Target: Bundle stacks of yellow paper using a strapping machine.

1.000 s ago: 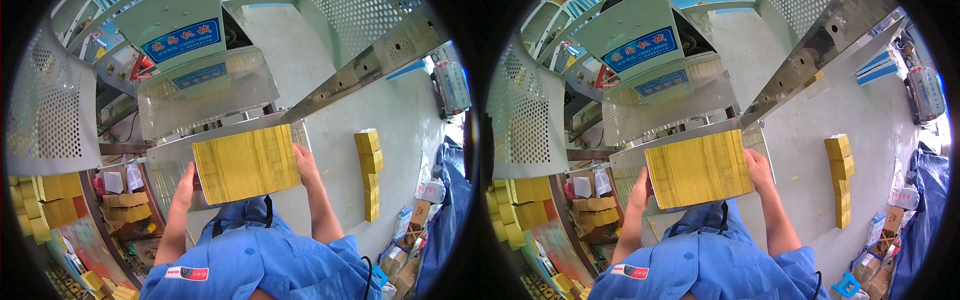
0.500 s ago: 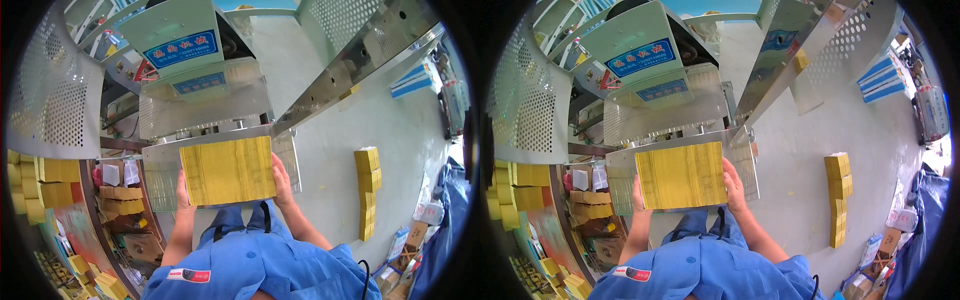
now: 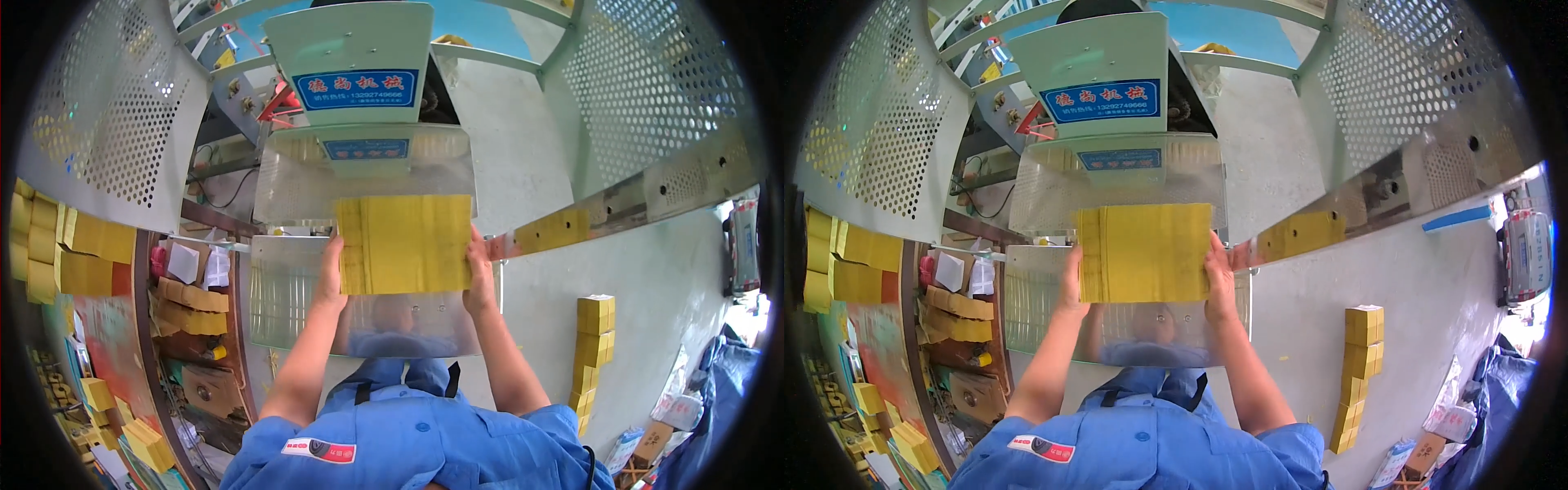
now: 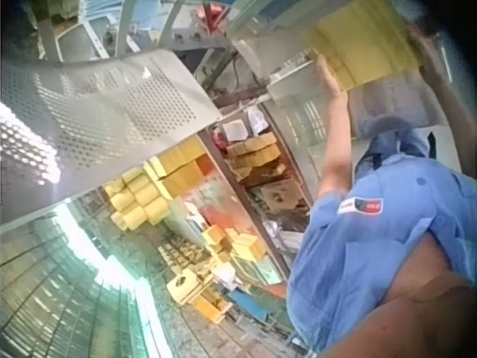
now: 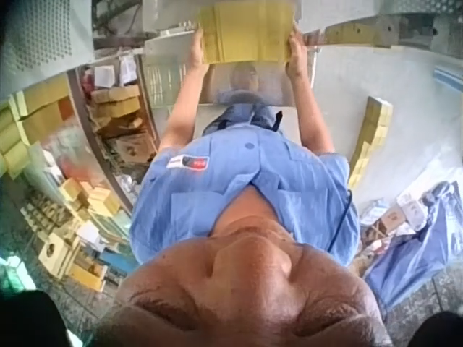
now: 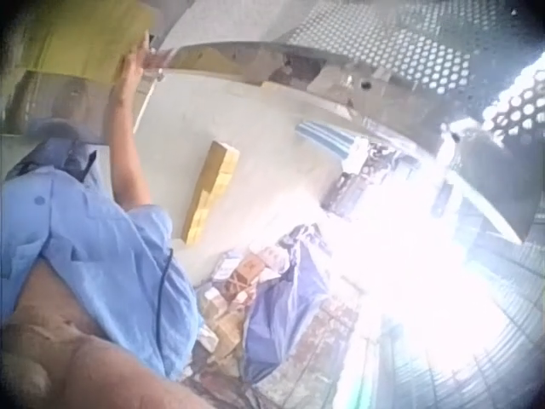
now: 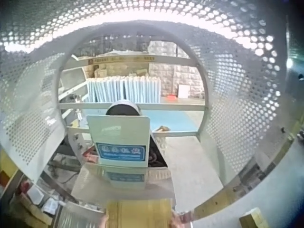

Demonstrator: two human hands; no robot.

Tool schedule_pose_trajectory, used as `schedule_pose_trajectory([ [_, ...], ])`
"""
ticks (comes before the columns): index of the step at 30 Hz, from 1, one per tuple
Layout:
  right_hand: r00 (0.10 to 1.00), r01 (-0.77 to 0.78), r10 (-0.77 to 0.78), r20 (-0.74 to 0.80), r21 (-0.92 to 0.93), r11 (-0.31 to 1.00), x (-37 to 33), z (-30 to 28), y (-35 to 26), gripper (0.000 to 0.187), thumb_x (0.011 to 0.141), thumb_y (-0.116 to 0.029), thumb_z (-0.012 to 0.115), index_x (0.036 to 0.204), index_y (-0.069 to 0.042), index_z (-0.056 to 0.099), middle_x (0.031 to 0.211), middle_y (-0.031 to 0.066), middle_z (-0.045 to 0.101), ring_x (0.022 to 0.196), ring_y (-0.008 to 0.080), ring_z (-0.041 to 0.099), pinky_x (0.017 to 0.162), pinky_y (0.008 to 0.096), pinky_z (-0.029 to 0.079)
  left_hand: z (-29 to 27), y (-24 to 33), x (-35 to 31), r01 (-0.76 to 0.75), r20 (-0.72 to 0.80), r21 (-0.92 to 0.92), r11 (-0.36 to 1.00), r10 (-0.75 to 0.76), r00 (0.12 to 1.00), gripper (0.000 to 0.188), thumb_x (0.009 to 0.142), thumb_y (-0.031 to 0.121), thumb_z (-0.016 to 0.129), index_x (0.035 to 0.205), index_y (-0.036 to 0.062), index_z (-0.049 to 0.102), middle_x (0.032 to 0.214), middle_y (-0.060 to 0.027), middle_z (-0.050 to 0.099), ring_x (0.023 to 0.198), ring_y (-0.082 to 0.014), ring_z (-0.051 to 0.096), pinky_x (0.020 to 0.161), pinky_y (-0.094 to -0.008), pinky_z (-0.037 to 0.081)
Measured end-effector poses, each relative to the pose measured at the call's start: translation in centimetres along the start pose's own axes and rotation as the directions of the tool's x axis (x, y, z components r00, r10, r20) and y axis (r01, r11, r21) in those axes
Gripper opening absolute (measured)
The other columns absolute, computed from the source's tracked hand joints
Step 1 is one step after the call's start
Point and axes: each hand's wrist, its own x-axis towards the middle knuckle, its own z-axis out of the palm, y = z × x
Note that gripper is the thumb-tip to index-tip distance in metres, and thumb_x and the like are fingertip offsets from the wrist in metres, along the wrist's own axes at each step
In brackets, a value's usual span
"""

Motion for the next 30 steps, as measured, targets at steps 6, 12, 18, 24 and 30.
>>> schedule_pose_trajectory([
  [6,0.997,-0.037,0.039,-0.068,0.031,0.999,0.2,0.5,0.1,0.064,0.097,-0.035,0.046,0.151,-0.005,0.034,0.146,0.0085,0.045,0.136,0.0201,0.040,0.114,0.0354,0.029,-0.4,0.5,1.3,0.043,0.022,0.042,0.998,-0.044,0.999,0.056,0.098,0.035,0.049,0.144,0.0034,0.042,0.137,-0.0077,0.053,0.126,-0.0192,0.049,0.106,-0.0341,0.039],
  [12,0.998,-0.036,0.037,-0.048,0.033,0.999,0.2,0.8,0.0,0.066,0.096,-0.035,0.048,0.152,-0.003,0.033,0.148,0.0097,0.043,0.138,0.0209,0.037,0.114,0.0363,0.028,-2.4,0.0,1.8,-0.105,0.024,0.260,0.960,0.102,0.995,0.056,0.099,0.030,0.047,0.146,0.0003,0.039,0.141,-0.0114,0.049,0.130,-0.0195,0.047,0.109,-0.0344,0.036],
  [18,0.997,0.009,-0.005,-0.071,0.049,0.999,1.7,2.1,-0.6,0.065,0.098,-0.035,0.048,0.152,-0.004,0.031,0.151,0.0097,0.040,0.140,0.0222,0.036,0.116,0.0367,0.028,0.3,1.0,2.5,-0.056,0.025,0.010,0.998,0.056,0.998,0.061,0.099,0.029,0.050,0.151,0.0040,0.032,0.146,-0.0082,0.045,0.134,-0.0196,0.044,0.111,-0.0355,0.035],
  [24,0.998,0.032,-0.028,-0.059,0.066,0.997,3.0,1.7,-0.4,0.064,0.098,-0.030,0.047,0.153,-0.003,0.029,0.153,0.0100,0.038,0.142,0.0222,0.034,0.116,0.0357,0.027,0.5,1.5,3.9,-0.060,-0.001,0.077,0.995,0.060,0.998,0.061,0.100,0.025,0.048,0.151,-0.0014,0.029,0.147,-0.0122,0.044,0.135,-0.0212,0.043,0.112,-0.0346,0.033],
  [30,1.000,0.012,-0.009,-0.028,0.081,0.997,3.3,1.2,-0.2,0.066,0.097,-0.035,0.050,0.152,-0.005,0.030,0.148,0.0093,0.042,0.138,0.0215,0.038,0.114,0.0363,0.032,0.9,1.9,3.0,-0.027,0.007,0.104,0.994,0.026,1.000,0.066,0.099,0.028,0.048,0.153,-0.0018,0.024,0.149,-0.0131,0.042,0.137,-0.0216,0.039,0.114,-0.0350,0.031],
])
